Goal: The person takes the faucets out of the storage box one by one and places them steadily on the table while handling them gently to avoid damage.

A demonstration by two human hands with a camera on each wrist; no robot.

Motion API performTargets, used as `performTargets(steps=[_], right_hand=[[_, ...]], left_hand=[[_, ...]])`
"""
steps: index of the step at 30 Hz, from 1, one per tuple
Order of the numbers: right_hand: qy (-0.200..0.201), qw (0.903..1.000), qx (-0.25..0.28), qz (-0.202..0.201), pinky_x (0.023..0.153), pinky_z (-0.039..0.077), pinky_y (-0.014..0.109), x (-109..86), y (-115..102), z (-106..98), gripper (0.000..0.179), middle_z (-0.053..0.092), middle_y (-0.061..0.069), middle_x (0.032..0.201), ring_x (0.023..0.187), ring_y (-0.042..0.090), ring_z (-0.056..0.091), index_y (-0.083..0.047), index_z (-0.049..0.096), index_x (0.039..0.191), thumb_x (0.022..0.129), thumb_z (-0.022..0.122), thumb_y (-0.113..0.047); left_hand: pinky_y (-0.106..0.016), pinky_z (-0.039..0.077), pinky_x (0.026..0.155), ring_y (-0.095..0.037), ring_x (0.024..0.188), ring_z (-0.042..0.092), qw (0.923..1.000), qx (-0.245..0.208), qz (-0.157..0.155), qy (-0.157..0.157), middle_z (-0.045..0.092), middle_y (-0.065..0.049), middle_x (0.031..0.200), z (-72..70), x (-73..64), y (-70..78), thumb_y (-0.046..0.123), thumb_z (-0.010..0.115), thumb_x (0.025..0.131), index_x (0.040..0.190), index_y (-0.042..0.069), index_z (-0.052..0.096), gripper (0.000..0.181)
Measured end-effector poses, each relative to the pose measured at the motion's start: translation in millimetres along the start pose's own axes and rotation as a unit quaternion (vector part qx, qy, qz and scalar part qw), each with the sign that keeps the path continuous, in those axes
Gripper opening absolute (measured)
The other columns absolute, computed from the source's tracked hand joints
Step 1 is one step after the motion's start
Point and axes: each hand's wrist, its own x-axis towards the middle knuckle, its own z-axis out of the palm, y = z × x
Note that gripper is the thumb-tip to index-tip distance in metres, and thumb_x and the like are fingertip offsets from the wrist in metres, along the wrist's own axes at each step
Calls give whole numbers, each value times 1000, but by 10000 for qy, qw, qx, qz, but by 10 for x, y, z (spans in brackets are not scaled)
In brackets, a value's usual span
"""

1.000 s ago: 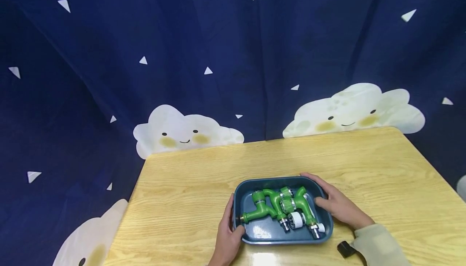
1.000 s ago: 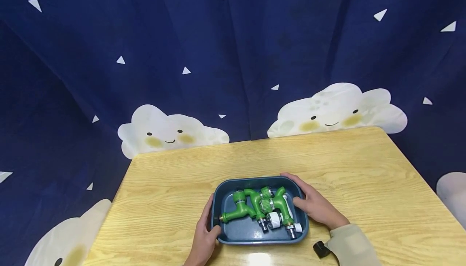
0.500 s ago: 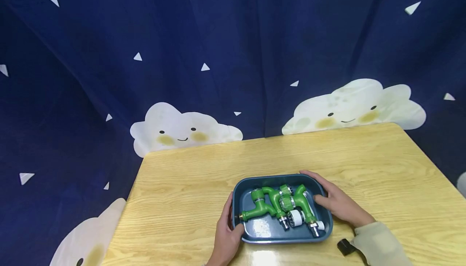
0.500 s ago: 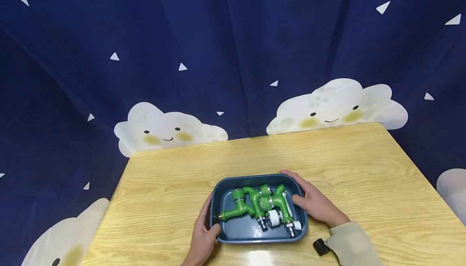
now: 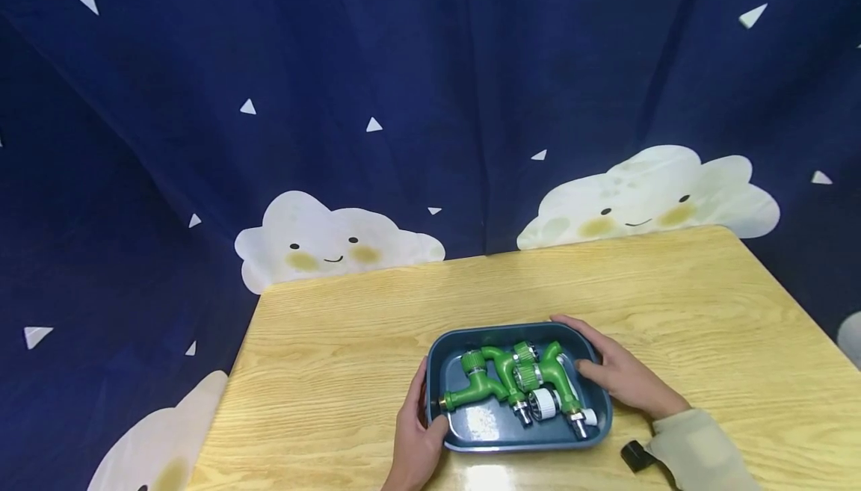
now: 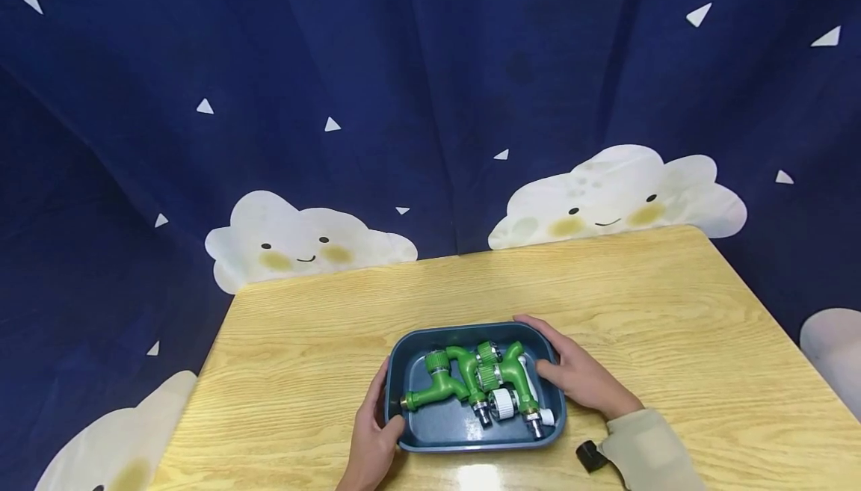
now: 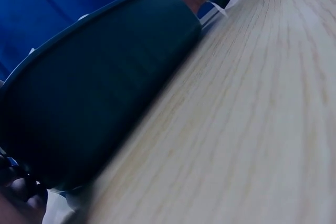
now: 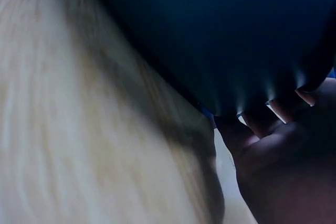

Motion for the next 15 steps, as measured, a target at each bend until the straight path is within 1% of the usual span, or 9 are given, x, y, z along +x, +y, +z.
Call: performTargets(steps=[5,11,15], right_hand=[[74,9996,-258,78,97,47,15,17,-9,-7,67,42,20,161,126,-5,54,-27,33,162,101,58,-12],[133,9989,-429,111,97,47,16,18,-13,-12,65,43,19,161,130,4,54,-29,34,161,102,59,-17],[184,9985,-521,25,100,43,14,4,3,6,65,42,16,163,132,-2,50,-29,34,161,102,59,-16]], left_hand=[[-8,34,112,-8,142,48,10000,16,62,21,44,-19,162,-3,12,4,-13,52,76,161,3,31,89],[-8,34,112,-7,142,48,10000,-9,52,34,44,-19,162,-1,11,-1,-12,52,76,161,3,32,88],[-7,33,112,-5,142,47,10000,46,54,52,44,-18,162,-5,0,-5,-13,51,76,161,3,32,88]])
